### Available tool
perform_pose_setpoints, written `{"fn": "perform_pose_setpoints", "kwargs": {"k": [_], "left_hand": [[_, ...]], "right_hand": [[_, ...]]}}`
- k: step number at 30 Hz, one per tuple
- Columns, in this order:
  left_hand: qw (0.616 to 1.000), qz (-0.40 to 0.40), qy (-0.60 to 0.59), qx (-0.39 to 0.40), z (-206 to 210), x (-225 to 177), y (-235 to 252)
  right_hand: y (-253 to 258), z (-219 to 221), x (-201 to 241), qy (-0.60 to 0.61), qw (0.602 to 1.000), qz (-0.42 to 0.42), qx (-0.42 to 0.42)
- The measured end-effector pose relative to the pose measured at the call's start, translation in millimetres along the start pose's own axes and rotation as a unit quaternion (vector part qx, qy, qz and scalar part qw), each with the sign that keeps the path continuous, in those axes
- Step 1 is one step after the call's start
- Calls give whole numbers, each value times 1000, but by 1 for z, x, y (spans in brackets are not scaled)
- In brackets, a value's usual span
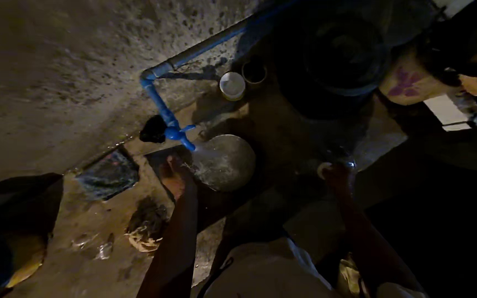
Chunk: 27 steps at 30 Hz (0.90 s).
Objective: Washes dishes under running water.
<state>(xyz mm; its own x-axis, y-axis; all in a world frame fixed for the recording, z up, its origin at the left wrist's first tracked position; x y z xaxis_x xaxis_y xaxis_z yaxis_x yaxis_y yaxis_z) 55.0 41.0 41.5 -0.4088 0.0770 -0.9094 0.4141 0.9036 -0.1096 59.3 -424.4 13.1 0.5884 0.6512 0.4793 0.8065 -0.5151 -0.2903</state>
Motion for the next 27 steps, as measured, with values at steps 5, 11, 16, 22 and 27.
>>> {"fn": "perform_pose_setpoints", "kwargs": {"k": [5,11,16,22,27], "left_hand": [[906,413,50,85,-10,-90,-10],[853,454,203,159,12,-109,3],[838,500,77,206,-13,-92,20],[952,258,-67,149,-57,-22,11],[959,-45,240,147,-67,66,-14]], "right_hand": [[11,-1,-14,-60,998,6,2],[26,2,-13,-114,993,-13,18],[25,-20,4,-148,988,-42,-10],[-16,15,109,132,981,-15,139],[-51,118,164,336,802,137,475]]}}
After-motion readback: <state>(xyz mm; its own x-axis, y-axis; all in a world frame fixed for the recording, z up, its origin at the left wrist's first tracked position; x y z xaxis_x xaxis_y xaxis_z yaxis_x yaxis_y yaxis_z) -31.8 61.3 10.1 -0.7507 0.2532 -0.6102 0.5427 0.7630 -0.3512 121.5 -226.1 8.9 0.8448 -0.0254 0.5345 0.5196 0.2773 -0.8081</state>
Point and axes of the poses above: each hand's wrist, its own y-axis towards the middle knuckle, its own z-axis out of the palm, x = y × z, the point moved 3 cm from there along y, towards the middle knuckle, and after that the axes turned 13 degrees about -x, right-handed, at the moved point
